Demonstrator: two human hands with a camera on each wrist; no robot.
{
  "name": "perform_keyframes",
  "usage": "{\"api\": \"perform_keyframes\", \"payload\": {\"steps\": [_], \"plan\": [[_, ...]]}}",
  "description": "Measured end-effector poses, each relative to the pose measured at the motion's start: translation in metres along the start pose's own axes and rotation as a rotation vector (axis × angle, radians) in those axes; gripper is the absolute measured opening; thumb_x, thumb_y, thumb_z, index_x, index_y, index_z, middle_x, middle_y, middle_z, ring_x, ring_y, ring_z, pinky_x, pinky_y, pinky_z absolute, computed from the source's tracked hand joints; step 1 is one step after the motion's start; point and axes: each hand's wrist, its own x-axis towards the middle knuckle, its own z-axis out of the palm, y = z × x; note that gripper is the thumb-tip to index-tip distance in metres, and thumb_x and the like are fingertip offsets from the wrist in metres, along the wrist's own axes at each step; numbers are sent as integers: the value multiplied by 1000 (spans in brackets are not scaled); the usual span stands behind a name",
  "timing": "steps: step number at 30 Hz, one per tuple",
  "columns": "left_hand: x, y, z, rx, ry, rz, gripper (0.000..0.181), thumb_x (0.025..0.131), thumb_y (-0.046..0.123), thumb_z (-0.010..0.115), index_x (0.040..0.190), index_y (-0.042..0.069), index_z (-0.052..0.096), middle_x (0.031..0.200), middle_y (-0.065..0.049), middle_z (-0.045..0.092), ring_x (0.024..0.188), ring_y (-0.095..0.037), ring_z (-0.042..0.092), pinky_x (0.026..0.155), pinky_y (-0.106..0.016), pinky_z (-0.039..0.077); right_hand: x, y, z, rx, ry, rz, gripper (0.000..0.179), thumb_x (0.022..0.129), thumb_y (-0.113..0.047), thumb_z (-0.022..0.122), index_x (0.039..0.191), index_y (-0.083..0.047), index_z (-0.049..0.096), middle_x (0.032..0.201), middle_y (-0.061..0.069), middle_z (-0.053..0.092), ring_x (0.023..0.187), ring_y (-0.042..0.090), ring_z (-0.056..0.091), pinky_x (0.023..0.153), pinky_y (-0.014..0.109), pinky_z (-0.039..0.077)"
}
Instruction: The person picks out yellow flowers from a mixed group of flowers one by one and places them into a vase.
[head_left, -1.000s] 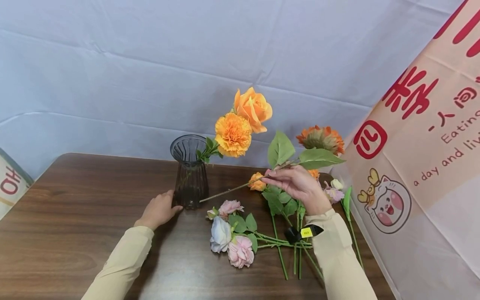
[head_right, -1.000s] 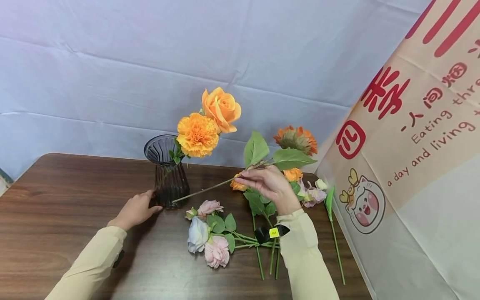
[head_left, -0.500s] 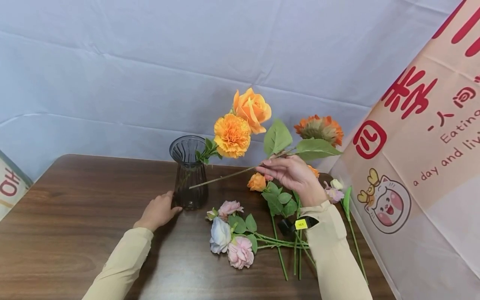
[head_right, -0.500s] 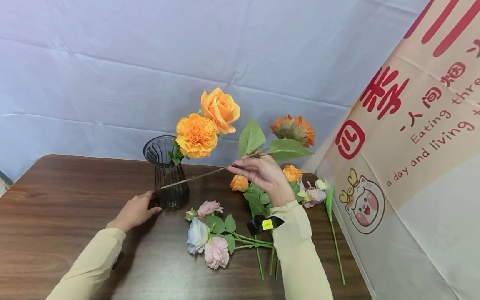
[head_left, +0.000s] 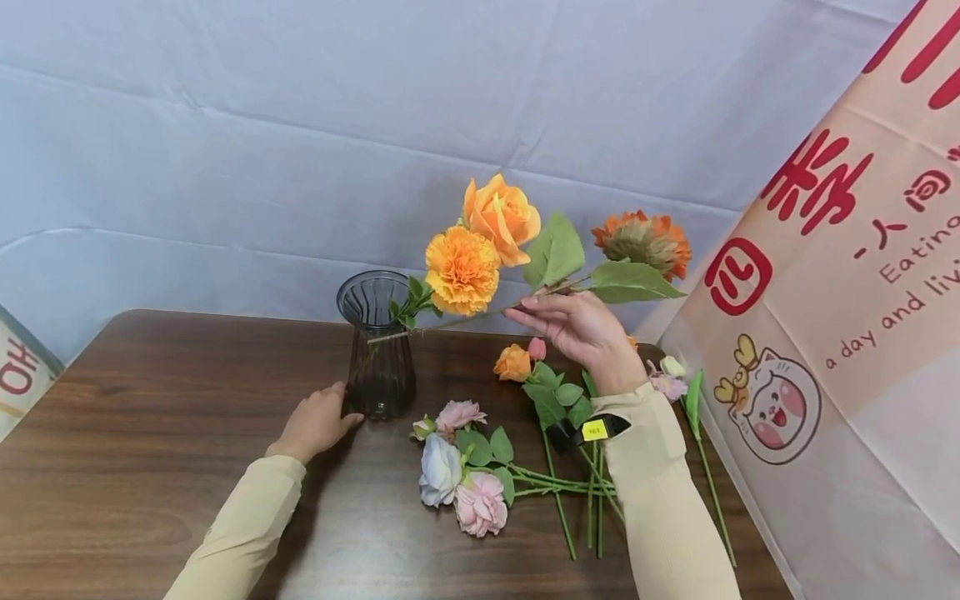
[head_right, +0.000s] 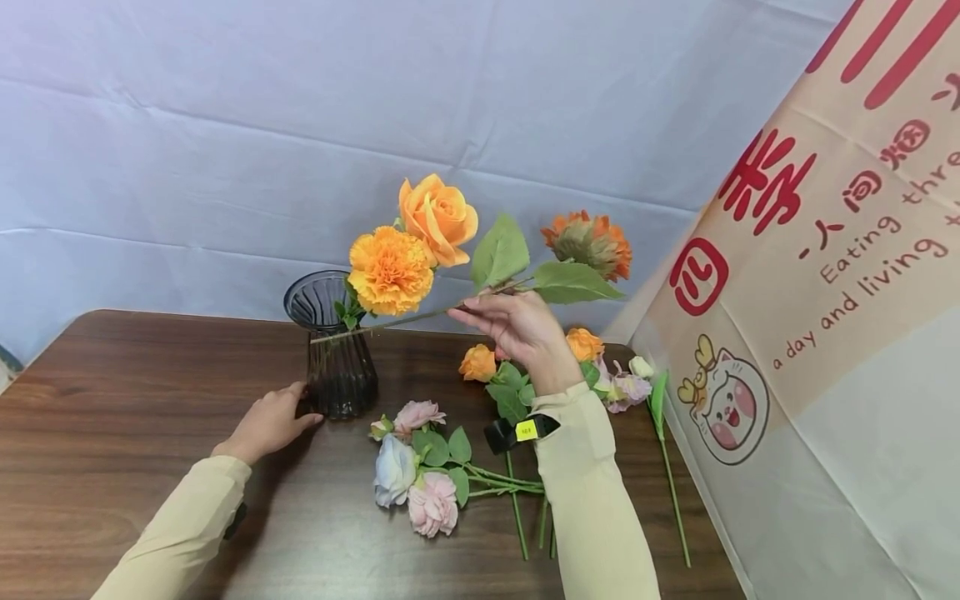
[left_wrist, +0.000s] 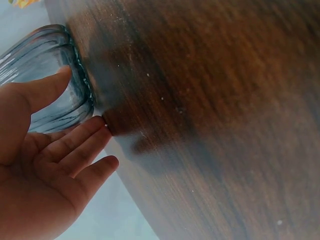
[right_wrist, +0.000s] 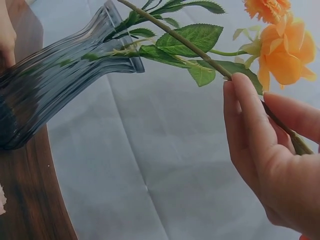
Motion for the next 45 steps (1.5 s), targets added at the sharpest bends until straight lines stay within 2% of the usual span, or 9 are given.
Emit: {"api": "perform_keyframes", "payload": {"steps": [6, 16, 26, 32, 37, 40, 45], "plan": [[1, -1, -1, 6, 5, -4, 63, 87, 23, 63, 126, -20, 38, 119, -36, 48, 103, -50, 50, 84, -57, 43, 2, -4, 1, 40, 0, -34, 33, 88, 19, 36, 66, 11, 59, 71, 19, 54, 73, 29, 60, 92, 43, 45], [1, -1, -2, 10, 7, -1, 63, 87, 22, 63, 126, -20, 38, 117, -37, 49, 102, -50, 50, 84, -57, 43, 3, -6, 2, 77, 17, -46, 29, 88, 20, 37, 72, 14, 61, 74, 21, 56, 78, 32, 62, 90, 42, 47], [1, -1, -2, 0, -1, -4, 63, 87, 23, 62, 126, -20, 37, 119, -37, 48, 104, -50, 49, 86, -58, 42, 7, -1, 8, -15, -16, -78, 33, 86, 23, 36, 72, 14, 65, 72, 22, 61, 76, 31, 64, 86, 41, 49], [1, -1, -1, 5, 2, 0, 64, 87, 23, 63, 126, -20, 37, 118, -37, 48, 103, -50, 49, 85, -58, 42, 9, 3, 11, -81, -74, -111, 34, 86, 24, 35, 75, 10, 64, 71, 19, 61, 74, 27, 64, 86, 40, 49], [1, 0, -1, 3, 9, 5, 63, 87, 22, 63, 126, -20, 37, 118, -36, 49, 103, -50, 50, 85, -58, 42, 10, 5, 17, -134, -123, -152, 36, 85, 26, 34, 87, 5, 63, 70, 17, 60, 72, 25, 63, 87, 40, 49], [0, -1, 0, 2, 5, 4, 64, 87, 22, 63, 127, -20, 36, 119, -36, 48, 103, -49, 50, 86, -58, 42, 10, 8, 20, -166, -139, -181, 40, 84, 27, 34, 100, 2, 60, 73, 16, 60, 73, 24, 62, 88, 41, 48], [0, -1, 1, -2, 1, 2, 64, 87, 22, 63, 127, -20, 36, 119, -36, 48, 104, -49, 50, 85, -58, 42, 11, 12, 26, -242, -132, -219, 50, 84, 26, 35, 125, 0, 45, 80, 13, 59, 76, 22, 62, 91, 42, 45]]}}
